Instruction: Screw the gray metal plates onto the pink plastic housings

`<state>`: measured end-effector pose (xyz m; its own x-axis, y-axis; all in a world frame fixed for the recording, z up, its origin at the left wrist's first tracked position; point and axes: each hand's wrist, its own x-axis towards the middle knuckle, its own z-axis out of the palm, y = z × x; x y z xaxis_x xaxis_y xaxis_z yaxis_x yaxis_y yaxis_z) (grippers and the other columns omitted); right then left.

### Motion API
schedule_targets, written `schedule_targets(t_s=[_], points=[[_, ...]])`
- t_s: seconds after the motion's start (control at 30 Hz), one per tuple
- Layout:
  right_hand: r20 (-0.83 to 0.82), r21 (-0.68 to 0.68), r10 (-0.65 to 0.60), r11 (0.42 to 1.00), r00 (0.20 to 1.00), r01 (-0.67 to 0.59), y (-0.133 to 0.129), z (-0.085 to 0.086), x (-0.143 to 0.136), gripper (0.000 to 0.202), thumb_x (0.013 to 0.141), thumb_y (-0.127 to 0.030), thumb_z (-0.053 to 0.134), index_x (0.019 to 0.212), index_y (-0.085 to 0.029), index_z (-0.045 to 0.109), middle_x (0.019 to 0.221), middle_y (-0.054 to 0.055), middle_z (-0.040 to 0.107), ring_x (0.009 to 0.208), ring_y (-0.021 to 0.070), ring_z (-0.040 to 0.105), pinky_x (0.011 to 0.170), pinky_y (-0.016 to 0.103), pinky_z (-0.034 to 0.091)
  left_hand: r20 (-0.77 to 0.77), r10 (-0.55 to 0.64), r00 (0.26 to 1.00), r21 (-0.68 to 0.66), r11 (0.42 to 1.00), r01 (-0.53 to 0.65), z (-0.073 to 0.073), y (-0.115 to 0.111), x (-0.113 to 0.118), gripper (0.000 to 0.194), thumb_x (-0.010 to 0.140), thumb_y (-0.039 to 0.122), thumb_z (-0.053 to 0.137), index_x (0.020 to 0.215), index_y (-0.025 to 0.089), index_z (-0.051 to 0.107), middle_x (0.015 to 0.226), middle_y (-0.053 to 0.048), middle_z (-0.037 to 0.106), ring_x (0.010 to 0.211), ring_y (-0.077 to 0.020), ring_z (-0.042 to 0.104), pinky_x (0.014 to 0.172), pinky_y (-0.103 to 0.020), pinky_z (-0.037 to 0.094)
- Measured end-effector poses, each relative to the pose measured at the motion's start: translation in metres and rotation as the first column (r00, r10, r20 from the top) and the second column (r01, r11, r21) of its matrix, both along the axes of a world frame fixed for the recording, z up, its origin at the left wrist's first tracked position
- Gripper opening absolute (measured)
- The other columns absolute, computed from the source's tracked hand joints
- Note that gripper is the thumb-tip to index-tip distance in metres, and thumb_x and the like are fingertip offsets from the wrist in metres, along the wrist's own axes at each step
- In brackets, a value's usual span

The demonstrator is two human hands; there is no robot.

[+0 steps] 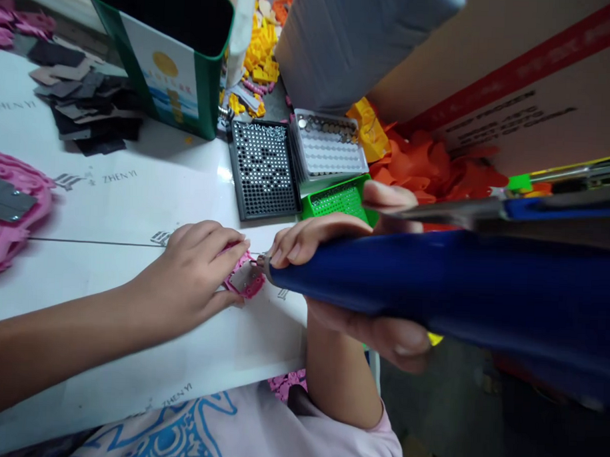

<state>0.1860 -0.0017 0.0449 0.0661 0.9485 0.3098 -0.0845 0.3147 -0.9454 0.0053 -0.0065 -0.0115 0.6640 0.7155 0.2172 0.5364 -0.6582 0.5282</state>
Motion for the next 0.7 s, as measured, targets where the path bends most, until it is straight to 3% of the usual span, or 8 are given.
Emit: schedule_targets(t_s=[0.07,0.13,0.23,0.3,0.37,0.5,0.7], points=[[-0.028,0.066,0.088,0.994,0.996,-0.086,0.007,0.004,0.002,0.044,0.068,-0.063,0.064,0.098,-0.031,0.067,0.058,-0.002,0.064,0.045,0.0193,0.059,0.047,0.038,0.053,0.006,-0.010,1.000,0.001,1.000,0.010,-0.001,0.001,-0.001,0.049,0.076,0.037,0.078,0.112,0.008,0.064,0.111,-0.014,0.066,0.101,-0.0307,0.054,0.086,-0.042,0.040],[-0.045,0.101,0.083,0.992,0.996,-0.078,0.016,0.008,0.003,0.048,0.069,-0.062,0.061,0.105,-0.030,0.067,0.059,-0.002,0.066,0.044,0.0192,0.058,0.046,0.039,0.054,0.008,-0.015,1.000,0.006,1.000,0.015,-0.002,0.001,-0.002,0.051,0.076,0.039,0.079,0.112,0.008,0.064,0.112,-0.014,0.065,0.102,-0.0308,0.053,0.087,-0.042,0.039],[-0.059,0.155,-0.148,0.975,0.987,0.156,0.036,0.013,0.001,0.040,0.079,-0.059,0.050,0.098,-0.029,0.068,0.057,-0.004,0.062,0.045,0.0154,0.057,0.045,0.033,0.052,0.001,-0.018,1.000,0.010,1.000,0.018,-0.004,0.000,-0.003,0.056,0.073,0.044,0.081,0.113,0.008,0.064,0.113,-0.014,0.064,0.103,-0.0313,0.052,0.087,-0.042,0.038],[-0.094,0.190,-0.326,0.922,0.941,0.338,0.052,0.013,-0.004,0.037,0.087,-0.052,0.039,0.095,-0.028,0.066,0.055,-0.005,0.057,0.044,0.0118,0.055,0.044,0.026,0.048,-0.006,-0.025,1.000,0.009,1.000,0.025,-0.004,-0.002,-0.004,0.060,0.071,0.047,0.081,0.114,0.008,0.064,0.114,-0.014,0.063,0.104,-0.0320,0.052,0.087,-0.042,0.037],[-0.135,0.201,-0.404,0.883,0.905,0.424,0.066,0.010,-0.010,0.036,0.090,-0.046,0.032,0.098,-0.028,0.063,0.054,-0.006,0.052,0.043,0.0097,0.055,0.042,0.022,0.045,-0.013,-0.038,0.999,0.007,0.999,0.038,-0.004,-0.004,-0.005,0.062,0.071,0.049,0.080,0.115,0.009,0.064,0.114,-0.014,0.062,0.105,-0.0326,0.051,0.088,-0.043,0.035],[-0.167,0.170,-0.396,0.890,0.903,0.422,0.084,0.004,-0.018,0.030,0.086,-0.046,0.038,0.104,-0.029,0.054,0.053,-0.009,0.050,0.040,0.0090,0.054,0.041,0.021,0.045,-0.026,-0.064,0.998,0.003,0.998,0.064,-0.004,-0.005,-0.007,0.054,0.077,0.043,0.069,0.120,0.011,0.062,0.114,-0.014,0.060,0.105,-0.0324,0.049,0.088,-0.044,0.034],[-0.131,0.132,-0.450,0.875,0.884,0.465,0.088,0.001,-0.020,0.033,0.080,-0.054,0.042,0.099,-0.030,0.054,0.052,-0.009,0.045,0.039,0.0109,0.053,0.040,0.024,0.044,-0.028,-0.069,0.997,-0.005,0.998,0.069,-0.005,-0.006,-0.007,0.046,0.075,0.032,0.062,0.116,0.013,0.063,0.110,-0.012,0.060,0.102,-0.0316,0.049,0.086,-0.044,0.034]])
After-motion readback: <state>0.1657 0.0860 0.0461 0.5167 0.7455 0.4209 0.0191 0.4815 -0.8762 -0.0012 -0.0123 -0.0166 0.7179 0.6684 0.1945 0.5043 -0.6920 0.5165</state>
